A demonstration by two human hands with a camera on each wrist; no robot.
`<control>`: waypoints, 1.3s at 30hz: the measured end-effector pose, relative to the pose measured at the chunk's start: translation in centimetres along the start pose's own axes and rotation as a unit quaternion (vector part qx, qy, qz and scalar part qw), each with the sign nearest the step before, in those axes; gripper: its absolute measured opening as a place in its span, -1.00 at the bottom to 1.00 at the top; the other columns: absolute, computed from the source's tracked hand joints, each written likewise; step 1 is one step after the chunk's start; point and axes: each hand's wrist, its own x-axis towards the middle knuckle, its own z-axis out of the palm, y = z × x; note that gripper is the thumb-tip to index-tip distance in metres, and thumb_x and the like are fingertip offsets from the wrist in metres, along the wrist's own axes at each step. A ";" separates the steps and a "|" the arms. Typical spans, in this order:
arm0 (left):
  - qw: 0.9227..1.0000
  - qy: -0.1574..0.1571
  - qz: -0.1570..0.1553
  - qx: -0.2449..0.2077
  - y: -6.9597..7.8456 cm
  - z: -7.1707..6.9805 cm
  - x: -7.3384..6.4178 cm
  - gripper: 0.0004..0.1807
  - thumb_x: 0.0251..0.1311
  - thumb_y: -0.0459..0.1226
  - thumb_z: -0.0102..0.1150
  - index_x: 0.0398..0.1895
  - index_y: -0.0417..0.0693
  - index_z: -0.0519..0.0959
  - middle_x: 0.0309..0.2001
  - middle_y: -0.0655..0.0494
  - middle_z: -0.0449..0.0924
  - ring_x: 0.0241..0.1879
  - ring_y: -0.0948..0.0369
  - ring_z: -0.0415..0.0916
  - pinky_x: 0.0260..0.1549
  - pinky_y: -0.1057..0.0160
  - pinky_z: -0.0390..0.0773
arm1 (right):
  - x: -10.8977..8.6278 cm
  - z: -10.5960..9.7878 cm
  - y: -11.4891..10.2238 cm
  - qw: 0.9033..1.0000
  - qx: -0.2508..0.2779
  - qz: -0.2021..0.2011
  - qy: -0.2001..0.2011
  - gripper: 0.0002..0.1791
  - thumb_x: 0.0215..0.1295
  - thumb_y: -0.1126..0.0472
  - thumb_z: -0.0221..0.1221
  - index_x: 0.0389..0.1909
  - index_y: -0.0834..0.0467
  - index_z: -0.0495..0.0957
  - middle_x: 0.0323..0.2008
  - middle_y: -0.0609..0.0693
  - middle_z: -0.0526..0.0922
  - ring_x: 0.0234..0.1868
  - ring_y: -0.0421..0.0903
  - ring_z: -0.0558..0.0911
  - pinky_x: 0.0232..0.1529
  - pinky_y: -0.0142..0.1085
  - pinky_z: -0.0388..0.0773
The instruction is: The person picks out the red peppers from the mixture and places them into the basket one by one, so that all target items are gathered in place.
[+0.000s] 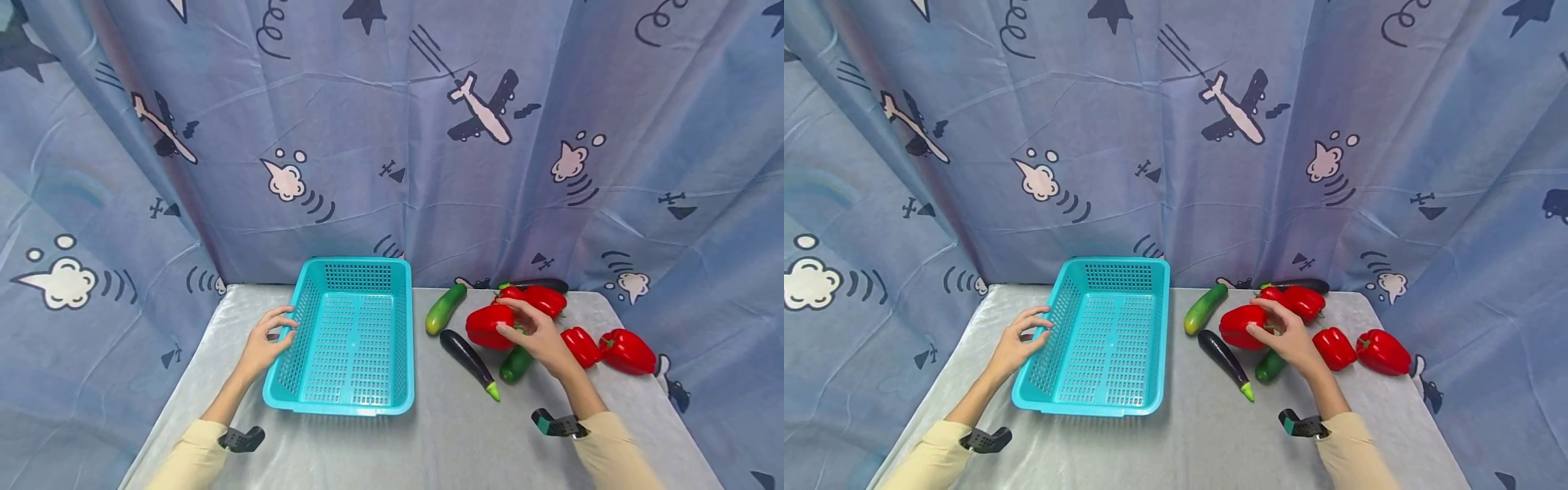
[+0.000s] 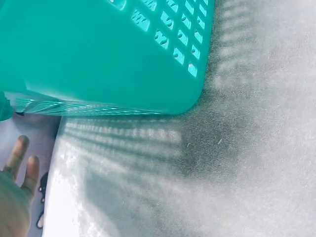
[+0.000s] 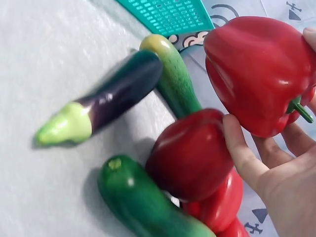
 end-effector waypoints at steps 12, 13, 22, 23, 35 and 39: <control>1.000 0.001 0.003 -0.001 -0.2 0.0 -0.1 -0.84 0.24 -0.60 0.25 -0.14 -0.39 0.65 0.28 -0.38 0.40 0.21 -0.39 0.35 -0.12 -0.28 0.45 | 1.7 2.8 -1.6 0.999 0.045 -0.016 0.005 -0.46 0.49 0.15 0.21 0.43 0.12 0.40 0.28 0.17 0.49 0.13 0.15 0.50 -0.12 -0.23 0.62; 1.000 0.001 0.003 -0.001 -0.3 0.0 -0.1 -0.84 0.24 -0.60 0.25 -0.14 -0.39 0.65 0.28 -0.38 0.40 0.20 -0.39 0.35 -0.12 -0.28 0.46 | 1.9 3.1 -1.8 0.999 0.051 -0.018 0.003 -0.48 0.49 0.15 0.20 0.42 0.12 0.42 0.28 0.17 0.49 0.10 0.14 0.52 -0.14 -0.20 0.64; 1.000 -0.002 0.004 0.001 -0.3 0.0 -0.1 -0.83 0.24 -0.59 0.25 -0.15 -0.30 0.67 0.28 -0.37 0.40 0.19 -0.38 0.36 -0.12 -0.27 0.45 | 3.9 5.4 -2.5 0.992 0.089 -0.085 -0.031 -0.60 0.54 0.32 0.10 0.33 0.21 0.50 0.39 0.20 0.39 -0.11 0.00 0.66 -0.29 -0.21 0.66; 1.000 0.000 0.006 0.002 -0.7 0.1 -0.1 -0.83 0.25 -0.59 0.24 -0.15 -0.30 0.66 0.28 -0.36 0.40 0.19 -0.37 0.36 -0.12 -0.27 0.45 | 4.1 5.6 -2.8 0.992 0.087 -0.090 -0.034 -0.61 0.53 0.32 0.11 0.32 0.21 0.50 0.42 0.20 0.36 -0.09 0.03 0.68 -0.30 -0.22 0.66; 1.000 0.006 0.005 0.002 -4.1 0.4 0.2 -0.84 0.27 -0.55 0.26 -0.11 -0.34 0.66 0.31 -0.21 0.41 0.22 -0.24 0.38 -0.11 -0.35 0.45 | 6.2 9.4 -5.2 0.983 0.134 -0.092 -0.079 -0.39 0.23 0.38 0.41 0.31 0.15 0.48 0.21 0.16 0.44 0.08 0.23 0.51 -0.12 -0.08 0.65; 1.000 0.006 0.007 -0.007 -2.4 0.3 0.1 -0.84 0.24 -0.61 0.23 -0.13 -0.37 0.65 0.30 -0.34 0.38 0.21 -0.36 0.34 -0.12 -0.44 0.40 | 6.9 10.6 -5.9 0.983 0.130 -0.096 -0.090 -0.28 0.17 0.38 0.45 0.36 0.12 0.43 0.26 0.16 0.44 0.08 0.26 0.51 -0.13 -0.08 0.66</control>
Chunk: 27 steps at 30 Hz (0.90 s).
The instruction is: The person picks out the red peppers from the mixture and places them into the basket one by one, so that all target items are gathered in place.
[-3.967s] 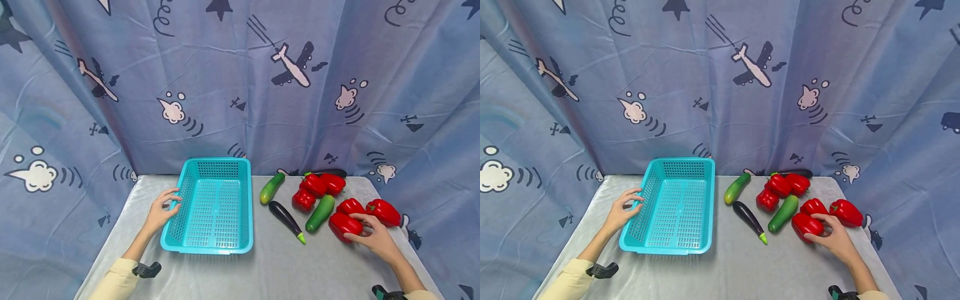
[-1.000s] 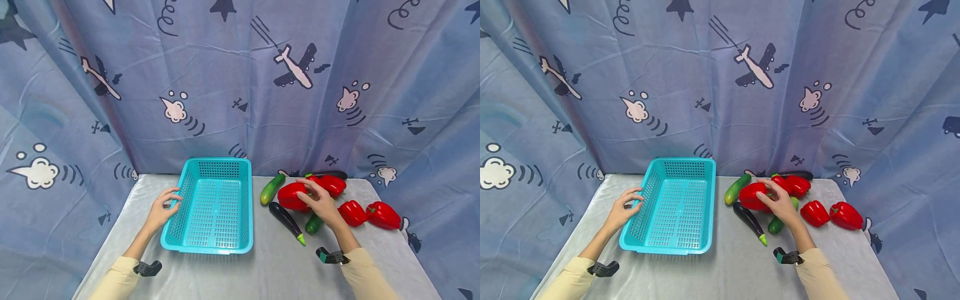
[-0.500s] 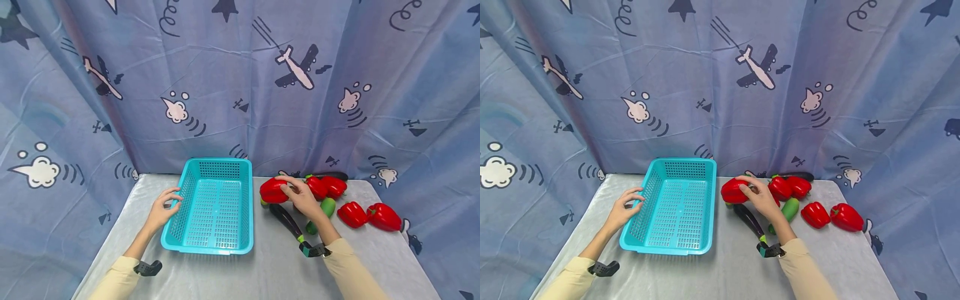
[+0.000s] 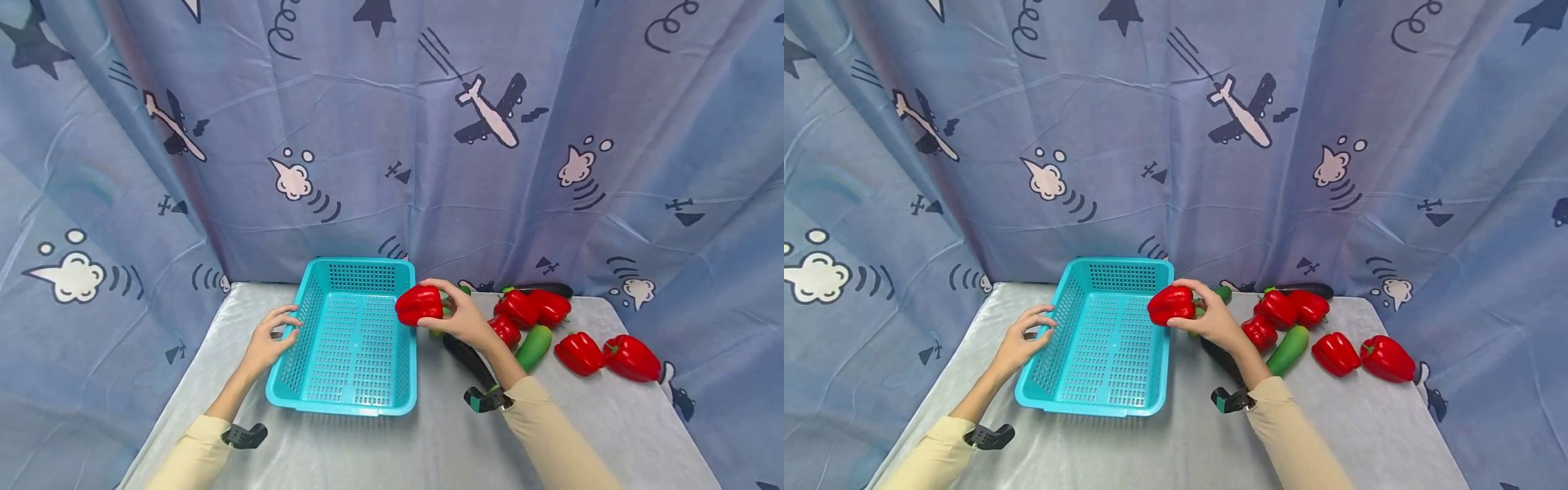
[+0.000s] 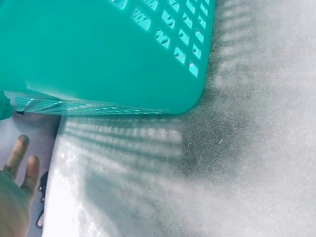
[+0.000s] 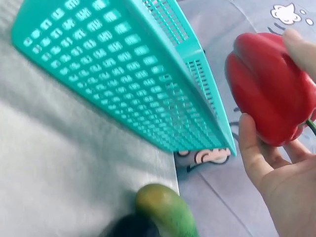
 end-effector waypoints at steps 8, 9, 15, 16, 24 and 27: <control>1.000 -0.015 -0.017 -0.002 2.5 -0.4 0.0 -0.84 0.26 -0.59 0.23 -0.13 -0.35 0.66 0.29 -0.41 0.37 0.21 -0.38 0.33 -0.08 -0.45 0.38 | 2.0 1.9 -0.5 1.000 -0.026 0.015 0.010 -0.19 0.17 0.31 0.47 0.43 0.14 0.31 0.26 0.16 0.47 0.14 0.22 0.51 -0.08 -0.04 0.63; 1.000 -0.015 -0.018 -0.001 2.5 -0.4 0.0 -0.84 0.26 -0.60 0.23 -0.14 -0.35 0.66 0.29 -0.41 0.37 0.20 -0.37 0.34 -0.08 -0.44 0.38 | 2.2 2.2 -0.6 0.999 -0.027 0.018 0.009 -0.19 0.17 0.31 0.46 0.42 0.16 0.30 0.26 0.19 0.47 0.16 0.22 0.51 -0.07 -0.03 0.63; 1.000 -0.006 -0.011 -0.003 0.9 -0.1 0.1 -0.84 0.25 -0.60 0.23 -0.12 -0.43 0.63 0.30 -0.40 0.36 0.19 -0.31 0.36 -0.11 -0.46 0.39 | 3.8 3.6 -1.1 0.999 -0.019 0.036 -0.010 -0.26 0.21 0.32 0.43 0.39 0.14 0.36 0.22 0.23 0.47 0.17 0.24 0.47 -0.06 -0.03 0.63; 1.000 -0.004 -0.009 -0.003 0.4 0.0 0.1 -0.84 0.26 -0.60 0.23 -0.11 -0.44 0.63 0.30 -0.39 0.36 0.19 -0.30 0.36 -0.11 -0.46 0.38 | 4.1 3.8 -1.1 0.999 -0.015 0.037 -0.013 -0.27 0.22 0.32 0.42 0.40 0.12 0.38 0.21 0.23 0.48 0.16 0.23 0.47 -0.07 -0.03 0.63; 1.000 -0.007 -0.013 0.009 -1.9 -0.1 0.1 -0.84 0.29 -0.51 0.27 -0.09 -0.32 0.66 0.33 -0.12 0.41 0.22 -0.11 0.39 -0.09 -0.31 0.45 | 6.0 6.2 -1.2 0.998 0.017 0.064 -0.018 -0.29 0.27 0.29 0.39 0.43 0.07 0.38 0.26 0.15 0.43 0.10 0.19 0.53 -0.13 -0.05 0.65; 1.000 -0.011 -0.014 0.006 -2.0 -0.2 0.1 -0.85 0.30 -0.49 0.28 -0.09 -0.32 0.66 0.33 -0.08 0.41 0.21 -0.09 0.40 -0.09 -0.27 0.46 | 6.7 7.3 -1.1 0.995 0.047 0.086 -0.010 -0.29 0.27 0.30 0.39 0.42 0.10 0.37 0.28 0.16 0.43 0.09 0.22 0.56 -0.09 0.04 0.63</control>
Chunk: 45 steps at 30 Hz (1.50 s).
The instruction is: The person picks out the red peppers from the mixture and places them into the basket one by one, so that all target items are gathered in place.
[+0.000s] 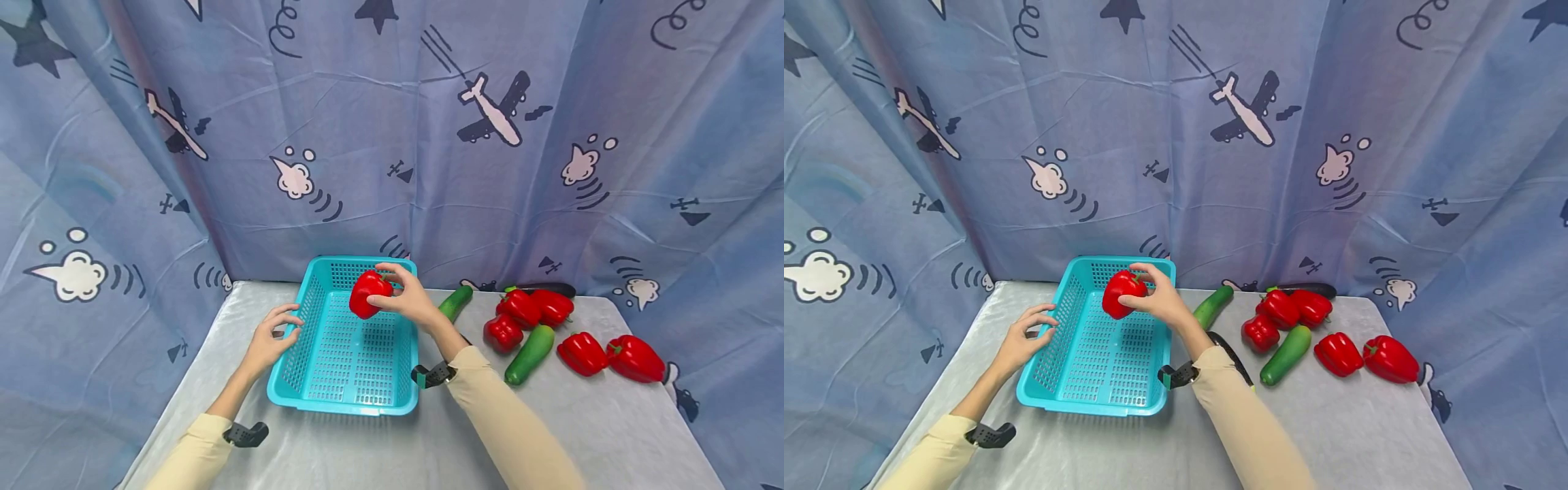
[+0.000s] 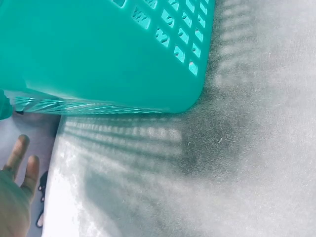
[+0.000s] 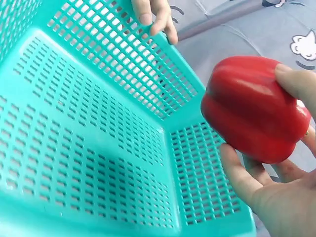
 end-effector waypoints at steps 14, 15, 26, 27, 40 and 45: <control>1.000 0.008 0.005 -0.007 0.6 0.2 0.3 -0.83 0.27 -0.57 0.25 -0.12 -0.29 0.66 0.32 -0.27 0.39 0.21 -0.23 0.38 -0.11 -0.42 0.41 | 2.4 3.1 2.2 0.996 0.062 0.040 -0.041 -0.41 0.45 0.25 0.25 0.44 0.02 0.34 0.26 0.22 0.40 0.21 0.28 0.47 -0.17 0.19 0.61; 1.000 0.008 0.005 -0.009 1.1 0.2 0.2 -0.83 0.26 -0.58 0.24 -0.13 -0.29 0.66 0.32 -0.31 0.38 0.20 -0.26 0.37 -0.11 -0.44 0.40 | 2.5 3.2 2.2 0.996 0.067 0.043 -0.048 -0.41 0.45 0.25 0.24 0.45 0.02 0.33 0.26 0.21 0.39 0.23 0.27 0.46 -0.15 0.20 0.60; 1.000 0.007 -0.002 0.003 2.0 0.0 0.0 -0.84 0.26 -0.57 0.24 -0.14 -0.26 0.67 0.30 -0.29 0.41 0.21 -0.26 0.39 -0.11 -0.23 0.46 | 2.5 4.4 2.4 0.989 0.100 0.071 -0.083 -0.42 0.38 0.28 0.30 0.41 0.07 0.45 0.29 0.21 0.37 0.25 0.29 0.42 -0.15 0.22 0.59; 1.000 0.008 -0.002 0.005 1.4 0.1 0.0 -0.84 0.27 -0.56 0.25 -0.14 -0.26 0.67 0.30 -0.26 0.42 0.21 -0.23 0.40 -0.11 -0.20 0.47 | 2.5 4.5 2.4 0.989 0.100 0.074 -0.084 -0.42 0.37 0.27 0.31 0.40 0.07 0.46 0.29 0.20 0.38 0.25 0.28 0.42 -0.14 0.22 0.59; 1.000 0.005 -0.011 0.006 0.0 -0.1 0.1 -0.87 0.29 -0.48 0.29 -0.14 -0.20 0.70 0.31 -0.07 0.44 0.24 -0.15 0.41 -0.13 -0.03 0.52 | 2.9 6.0 3.3 0.990 0.070 0.095 -0.072 -0.47 0.32 0.25 0.37 0.31 0.06 0.56 0.25 0.11 0.43 0.24 0.20 0.43 -0.17 0.08 0.65; 1.000 0.004 -0.009 0.004 0.1 0.1 0.1 -0.85 0.27 -0.50 0.29 -0.11 -0.31 0.68 0.31 -0.07 0.44 0.22 -0.14 0.42 -0.13 -0.07 0.52 | 3.0 6.3 3.8 0.989 0.078 0.112 -0.059 -0.43 0.30 0.29 0.38 0.33 0.09 0.53 0.25 0.17 0.40 0.25 0.25 0.42 -0.12 0.15 0.61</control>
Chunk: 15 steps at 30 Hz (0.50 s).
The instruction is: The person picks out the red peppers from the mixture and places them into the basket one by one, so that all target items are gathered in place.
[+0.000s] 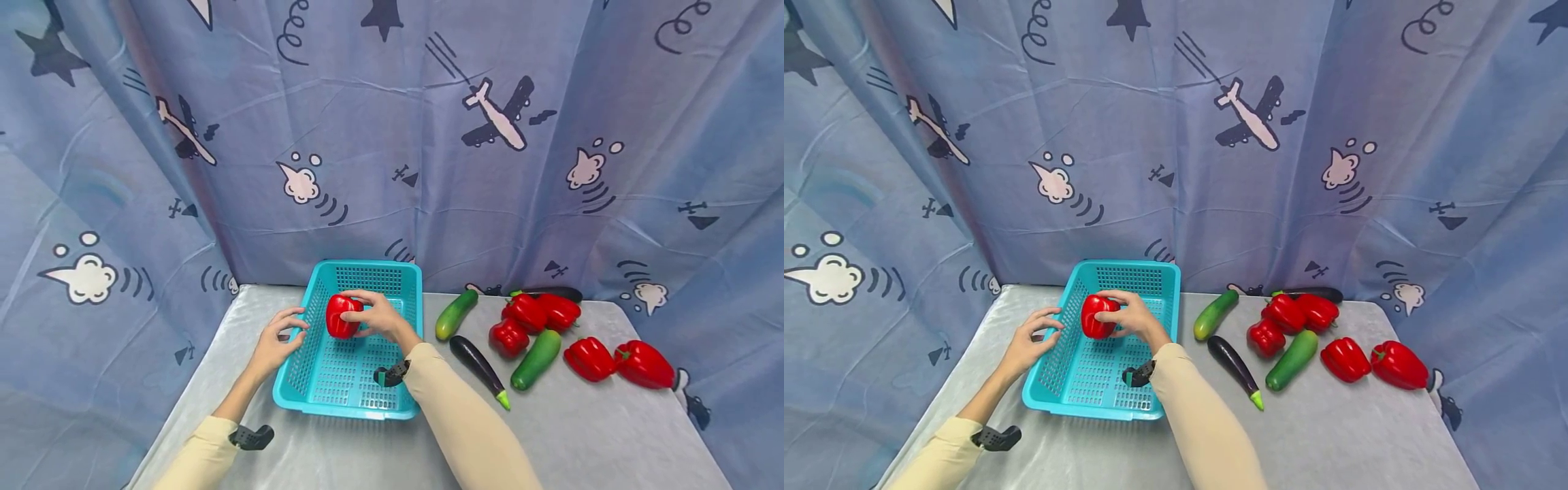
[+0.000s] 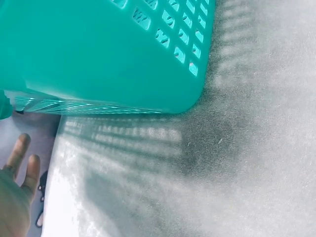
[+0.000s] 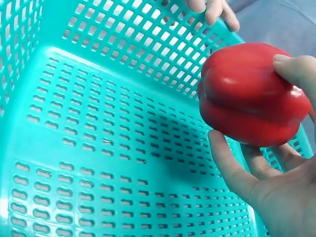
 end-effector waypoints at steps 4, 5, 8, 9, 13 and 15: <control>1.000 -0.001 0.008 -0.001 0.1 0.1 0.0 -0.85 0.27 -0.50 0.29 -0.11 -0.31 0.67 0.31 -0.07 0.45 0.19 -0.10 0.44 -0.12 -0.16 0.51 | 0.1 0.1 0.5 1.000 0.004 0.020 0.017 -0.38 0.25 0.29 0.41 0.35 0.08 0.51 0.25 0.19 0.39 0.25 0.27 0.41 -0.08 0.15 0.60; 1.000 -0.002 0.009 -0.001 0.1 0.2 0.0 -0.85 0.27 -0.50 0.29 -0.12 -0.29 0.68 0.31 -0.07 0.45 0.19 -0.10 0.44 -0.12 -0.17 0.51 | 0.2 0.1 0.6 0.999 0.005 0.026 0.022 -0.37 0.25 0.29 0.41 0.35 0.07 0.50 0.25 0.19 0.40 0.25 0.27 0.42 -0.07 0.15 0.59; 1.000 -0.004 0.014 -0.005 0.1 0.2 0.0 -0.86 0.29 -0.48 0.29 -0.12 -0.25 0.68 0.31 -0.07 0.44 0.20 -0.09 0.44 -0.11 -0.18 0.50 | 0.3 0.2 0.9 0.999 0.007 0.033 0.037 -0.36 0.24 0.28 0.42 0.36 0.08 0.48 0.24 0.22 0.43 0.24 0.27 0.44 -0.04 0.17 0.58; 1.000 -0.005 0.014 -0.006 0.1 0.2 0.0 -0.87 0.30 -0.48 0.28 -0.12 -0.24 0.68 0.31 -0.06 0.44 0.20 -0.09 0.44 -0.11 -0.18 0.50 | 0.3 0.2 1.1 0.998 0.009 0.034 0.042 -0.35 0.25 0.28 0.41 0.36 0.09 0.46 0.24 0.23 0.43 0.23 0.28 0.45 -0.04 0.18 0.57; 1.000 0.000 0.016 -0.012 0.0 0.1 -0.1 -0.87 0.30 -0.47 0.29 -0.12 -0.23 0.68 0.31 -0.06 0.44 0.21 -0.08 0.43 -0.11 -0.19 0.49 | 0.5 0.2 1.6 0.997 0.022 0.038 0.059 -0.28 0.27 0.31 0.40 0.40 0.14 0.32 0.23 0.28 0.42 0.22 0.30 0.46 -0.02 0.20 0.56; 1.000 0.001 0.016 -0.008 -0.1 0.0 -0.1 -0.87 0.30 -0.48 0.29 -0.12 -0.25 0.68 0.31 -0.07 0.44 0.20 -0.09 0.44 -0.11 -0.20 0.49 | 0.6 0.2 1.9 0.996 0.030 0.040 0.069 -0.25 0.27 0.33 0.39 0.41 0.17 0.25 0.22 0.30 0.40 0.23 0.31 0.45 -0.01 0.19 0.56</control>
